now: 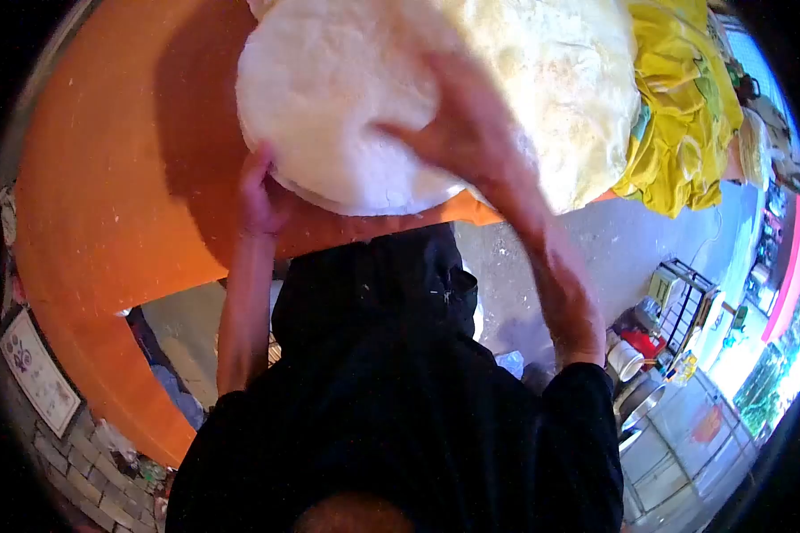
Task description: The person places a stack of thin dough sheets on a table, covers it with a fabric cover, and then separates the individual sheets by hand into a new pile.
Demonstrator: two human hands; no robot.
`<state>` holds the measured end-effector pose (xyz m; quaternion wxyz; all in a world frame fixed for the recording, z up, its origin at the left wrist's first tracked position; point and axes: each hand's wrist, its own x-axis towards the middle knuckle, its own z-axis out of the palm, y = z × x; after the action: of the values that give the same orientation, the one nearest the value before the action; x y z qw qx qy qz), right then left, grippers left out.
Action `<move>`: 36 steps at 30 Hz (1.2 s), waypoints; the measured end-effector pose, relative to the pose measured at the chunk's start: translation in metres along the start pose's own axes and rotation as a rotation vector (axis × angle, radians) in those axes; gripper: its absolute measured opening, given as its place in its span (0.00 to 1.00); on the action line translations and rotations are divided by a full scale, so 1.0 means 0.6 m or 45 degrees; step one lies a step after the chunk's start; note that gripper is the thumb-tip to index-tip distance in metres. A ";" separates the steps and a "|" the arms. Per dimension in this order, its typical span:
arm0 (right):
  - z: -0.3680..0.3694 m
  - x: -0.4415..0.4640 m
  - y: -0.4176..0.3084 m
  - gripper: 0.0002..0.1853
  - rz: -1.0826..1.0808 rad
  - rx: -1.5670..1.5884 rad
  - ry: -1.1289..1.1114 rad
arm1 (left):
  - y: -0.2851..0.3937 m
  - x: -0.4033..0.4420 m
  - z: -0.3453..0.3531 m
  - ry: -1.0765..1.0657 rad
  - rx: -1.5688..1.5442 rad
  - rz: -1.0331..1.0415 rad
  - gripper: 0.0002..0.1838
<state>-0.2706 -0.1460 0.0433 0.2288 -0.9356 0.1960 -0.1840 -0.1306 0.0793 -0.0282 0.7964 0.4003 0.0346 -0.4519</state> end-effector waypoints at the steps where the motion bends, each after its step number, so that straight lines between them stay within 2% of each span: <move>1: -0.003 -0.011 -0.051 0.45 0.038 0.262 -0.196 | 0.004 -0.005 0.011 -0.050 -0.083 -0.008 0.25; 3: 0.026 -0.026 -0.079 0.41 -0.033 0.476 -0.314 | 0.010 -0.001 0.032 -0.158 -0.124 0.022 0.23; 8: 0.035 -0.038 -0.082 0.29 -0.056 0.520 -0.126 | 0.007 0.011 0.033 -0.285 0.035 0.074 0.19; 11: 0.036 -0.045 -0.101 0.25 0.024 0.418 -0.057 | 0.009 0.022 0.024 -0.209 0.073 0.038 0.16; 14: 0.079 -0.058 -0.113 0.22 0.047 0.012 -0.016 | 0.027 0.019 0.032 -0.078 0.118 -0.073 0.18; 17: 0.093 -0.065 -0.124 0.22 -0.004 -0.028 -0.083 | 0.033 0.014 0.039 -0.079 0.400 -0.028 0.18; 20: 0.099 -0.068 -0.113 0.21 -0.025 -0.152 -0.226 | 0.031 0.016 0.021 -0.174 0.518 -0.010 0.18; 23: 0.057 -0.047 -0.120 0.19 0.136 -0.162 -0.113 | 0.021 0.032 -0.031 -0.158 -0.111 -0.278 0.21; 24: 0.045 -0.044 -0.134 0.17 0.153 -0.125 -0.126 | 0.028 0.029 -0.026 -0.267 -0.424 -0.312 0.26; 27: 0.077 -0.065 -0.141 0.18 0.057 -0.092 -0.224 | 0.043 0.015 0.003 -0.470 -0.727 -0.361 0.30; 28: 0.092 -0.068 -0.133 0.11 0.040 -0.069 -0.177 | 0.037 0.022 -0.012 -0.530 -0.771 -0.368 0.31; 31: 0.094 -0.071 -0.137 0.19 0.000 -0.038 -0.071 | 0.027 0.021 -0.028 -0.384 -0.514 -0.372 0.27; 34: 0.083 -0.067 -0.160 0.23 0.006 -0.029 -0.060 | 0.019 0.026 -0.007 -0.324 0.016 -0.227 0.22; 36: 0.092 -0.065 -0.156 0.25 0.013 -0.054 -0.030 | 0.021 0.031 0.005 -0.305 0.013 -0.223 0.20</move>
<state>-0.2532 -0.0320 0.0344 0.2121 -0.9413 0.2019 -0.1677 -0.1111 0.0676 -0.0262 0.7503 0.3429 -0.0282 -0.5644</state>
